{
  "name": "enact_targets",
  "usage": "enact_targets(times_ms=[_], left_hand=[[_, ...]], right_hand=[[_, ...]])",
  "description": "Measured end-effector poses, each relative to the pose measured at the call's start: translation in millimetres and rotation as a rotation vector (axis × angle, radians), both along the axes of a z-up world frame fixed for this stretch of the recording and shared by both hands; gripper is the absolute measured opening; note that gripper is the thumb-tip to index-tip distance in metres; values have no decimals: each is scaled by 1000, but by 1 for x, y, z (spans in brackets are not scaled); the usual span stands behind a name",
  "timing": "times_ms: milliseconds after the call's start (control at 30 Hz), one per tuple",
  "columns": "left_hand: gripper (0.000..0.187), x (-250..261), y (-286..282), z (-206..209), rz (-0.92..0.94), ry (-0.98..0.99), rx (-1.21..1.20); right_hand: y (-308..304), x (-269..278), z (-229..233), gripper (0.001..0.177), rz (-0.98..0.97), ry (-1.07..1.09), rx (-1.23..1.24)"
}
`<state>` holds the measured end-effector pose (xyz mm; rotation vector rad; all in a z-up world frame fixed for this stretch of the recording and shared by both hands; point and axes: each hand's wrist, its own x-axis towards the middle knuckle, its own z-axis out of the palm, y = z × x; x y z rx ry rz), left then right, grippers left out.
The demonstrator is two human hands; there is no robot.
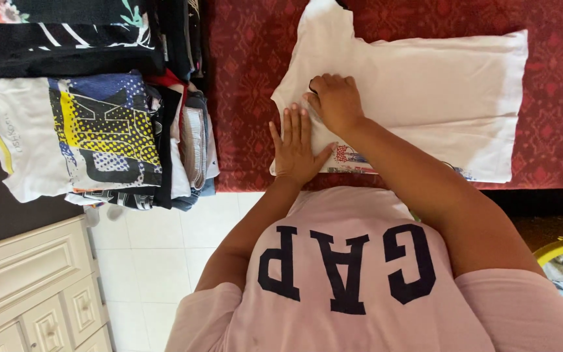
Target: Folding a white t-shirt and a pink tank top on a bed.
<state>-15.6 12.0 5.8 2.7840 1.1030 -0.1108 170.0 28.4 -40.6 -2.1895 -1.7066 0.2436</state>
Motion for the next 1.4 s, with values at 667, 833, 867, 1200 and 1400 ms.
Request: enact_targets(times_ms=[667, 833, 867, 1200, 1400], left_hand=[[98, 3, 0, 4, 14, 162, 82], [103, 5, -1, 14, 7, 178, 106], [104, 4, -1, 13, 3, 186, 151], [64, 1, -7, -10, -114, -506, 36], [62, 16, 22, 39, 1060, -1114, -1360]], right_hand=[[-61, 8, 36, 73, 581, -70, -115], [-50, 38, 50, 62, 321, 6, -266], [-52, 45, 37, 62, 249, -4, -136], [-67, 31, 22, 61, -312, 82, 68], [-72, -1, 68, 33, 163, 672, 378]])
